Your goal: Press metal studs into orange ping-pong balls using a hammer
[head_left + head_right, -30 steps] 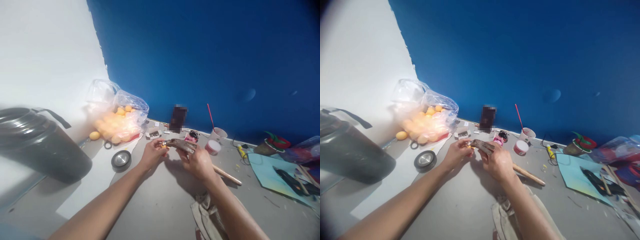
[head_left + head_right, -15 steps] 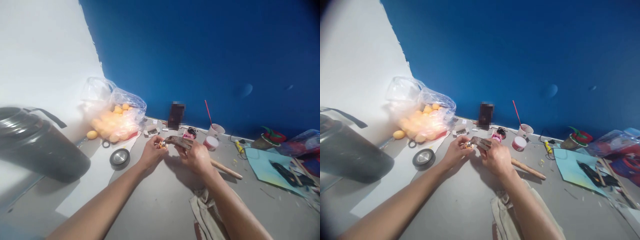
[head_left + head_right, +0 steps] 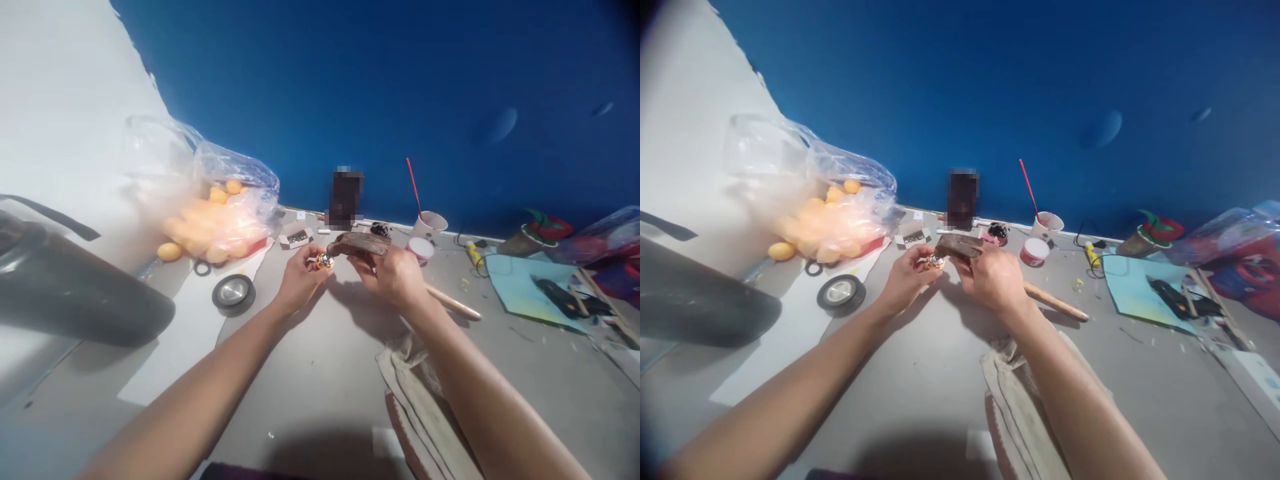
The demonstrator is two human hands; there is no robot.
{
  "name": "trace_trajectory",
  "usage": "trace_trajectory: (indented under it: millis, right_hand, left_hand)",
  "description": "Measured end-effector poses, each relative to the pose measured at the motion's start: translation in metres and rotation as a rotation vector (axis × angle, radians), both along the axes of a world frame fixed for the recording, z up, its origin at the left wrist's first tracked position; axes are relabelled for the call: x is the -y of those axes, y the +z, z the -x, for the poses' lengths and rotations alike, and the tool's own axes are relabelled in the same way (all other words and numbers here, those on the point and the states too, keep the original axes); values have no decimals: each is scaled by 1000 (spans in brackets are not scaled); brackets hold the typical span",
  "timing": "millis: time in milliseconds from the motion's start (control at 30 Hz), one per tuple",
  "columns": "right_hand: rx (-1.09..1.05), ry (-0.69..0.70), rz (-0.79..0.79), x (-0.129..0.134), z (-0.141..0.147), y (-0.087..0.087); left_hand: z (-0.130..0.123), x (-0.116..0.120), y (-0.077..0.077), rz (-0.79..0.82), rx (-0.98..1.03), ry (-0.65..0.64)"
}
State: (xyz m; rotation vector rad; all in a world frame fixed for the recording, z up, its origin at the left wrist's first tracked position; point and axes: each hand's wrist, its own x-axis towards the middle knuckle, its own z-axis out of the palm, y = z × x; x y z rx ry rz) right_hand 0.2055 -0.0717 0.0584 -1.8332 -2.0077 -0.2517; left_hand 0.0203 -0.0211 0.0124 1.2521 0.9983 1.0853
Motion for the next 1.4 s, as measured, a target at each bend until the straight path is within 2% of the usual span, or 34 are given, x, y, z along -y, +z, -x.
trace_trajectory:
  millis: [100, 300, 567, 800, 967, 1100, 1400]
  right_hand:
    - [25, -5, 18, 2, 2, 6]
    - [47, 7, 164, 5, 10, 13]
    - [-33, -62, 48, 4, 4, 15]
    - [-27, -28, 93, 4, 9, 14]
    - [-76, -34, -30, 4, 5, 12]
    - [-101, 11, -116, 4, 3, 10]
    - [-47, 99, -167, 2, 5, -1]
  left_hand:
    - [0, 0, 1, 4, -34, 1]
    - [1, -2, 2, 12, -10, -3]
    - [2, -3, 4, 69, 23, 1]
    - [3, -5, 1, 46, 64, -91]
    - [4, -4, 0, 54, 88, -91]
    - [4, -3, 0, 72, 73, -69]
    - [4, -2, 6, 229, 274, -51]
